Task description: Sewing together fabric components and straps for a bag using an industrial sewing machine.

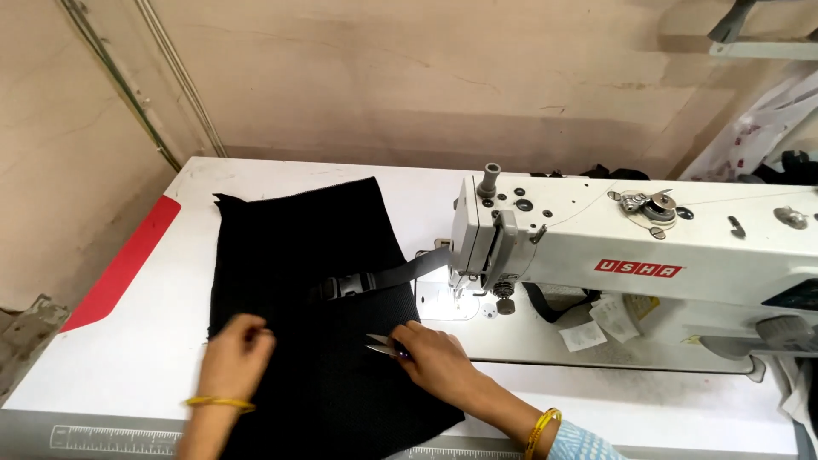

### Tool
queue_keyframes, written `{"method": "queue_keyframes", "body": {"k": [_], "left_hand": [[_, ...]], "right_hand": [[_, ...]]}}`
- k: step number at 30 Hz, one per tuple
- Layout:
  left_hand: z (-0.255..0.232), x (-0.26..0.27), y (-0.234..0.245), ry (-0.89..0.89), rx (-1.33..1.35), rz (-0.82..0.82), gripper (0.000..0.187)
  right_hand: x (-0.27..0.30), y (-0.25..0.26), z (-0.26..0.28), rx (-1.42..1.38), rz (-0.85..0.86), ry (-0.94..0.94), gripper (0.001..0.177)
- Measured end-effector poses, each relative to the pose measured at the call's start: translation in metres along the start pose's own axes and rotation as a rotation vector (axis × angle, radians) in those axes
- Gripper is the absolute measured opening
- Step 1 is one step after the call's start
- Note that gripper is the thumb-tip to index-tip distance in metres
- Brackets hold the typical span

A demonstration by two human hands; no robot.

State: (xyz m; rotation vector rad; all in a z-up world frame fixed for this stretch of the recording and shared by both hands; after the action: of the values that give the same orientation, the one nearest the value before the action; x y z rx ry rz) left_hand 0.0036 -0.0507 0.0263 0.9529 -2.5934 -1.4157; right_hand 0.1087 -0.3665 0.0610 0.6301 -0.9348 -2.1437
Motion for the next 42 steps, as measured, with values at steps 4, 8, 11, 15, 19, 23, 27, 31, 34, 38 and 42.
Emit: {"method": "queue_keyframes", "body": {"k": [4,8,11,15,19,23,27,31,34,38,42], "left_hand": [[0.229,-0.003,0.066,0.247,0.355,-0.183,0.018],[0.431,-0.009,0.051,0.399,-0.081,-0.206,0.024],[0.377,-0.016,0.069,0.36,-0.05,-0.024,0.019],[0.107,0.023,0.076,0.092,-0.797,-0.209,0.042],[-0.027,0.036,0.05,-0.377,-0.594,-0.229,0.054],[0.024,0.01,0.004,-0.225,-0.755,0.023,0.065],[0.102,-0.001,0.008,0.199,-0.695,0.143,0.077],[0.132,0.005,0.017,0.292,-0.694,0.107,0.077],[0.142,-0.002,0.013,0.233,-0.669,0.072,0.078],[0.111,-0.025,0.021,0.343,-0.811,0.312,0.074],[0.009,-0.035,0.032,0.122,-0.899,0.379,0.072]], "right_hand": [[0.001,0.002,-0.001,0.013,0.023,-0.06,0.022],[0.0,0.007,-0.001,0.025,-0.059,0.014,0.025],[0.002,0.01,-0.003,0.033,-0.075,-0.018,0.017],[0.006,0.015,-0.002,0.081,-0.068,-0.062,0.018],[0.011,0.016,-0.007,0.123,-0.074,-0.081,0.018],[0.012,0.015,-0.01,0.139,-0.091,-0.086,0.019],[0.016,0.018,-0.011,0.112,-0.078,-0.095,0.021],[0.015,0.017,-0.008,0.129,-0.088,-0.073,0.022],[0.016,0.016,-0.01,0.13,-0.084,-0.105,0.02],[0.024,0.02,-0.008,0.142,-0.133,-0.044,0.022],[0.04,0.026,-0.002,0.101,-0.124,-0.011,0.022]]}}
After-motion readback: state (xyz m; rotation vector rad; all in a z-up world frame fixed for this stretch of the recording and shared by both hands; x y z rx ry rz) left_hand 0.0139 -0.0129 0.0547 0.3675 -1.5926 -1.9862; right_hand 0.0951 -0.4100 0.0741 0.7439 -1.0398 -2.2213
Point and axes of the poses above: each hand's wrist, its own x-axis away from the middle knuckle, its own y-axis out of the back of the hand, z = x × y, the point moved 4 cm from there along -x, towards the middle knuckle, and after that the axes turned 5 degrees about -x, right-handed, at the moved point
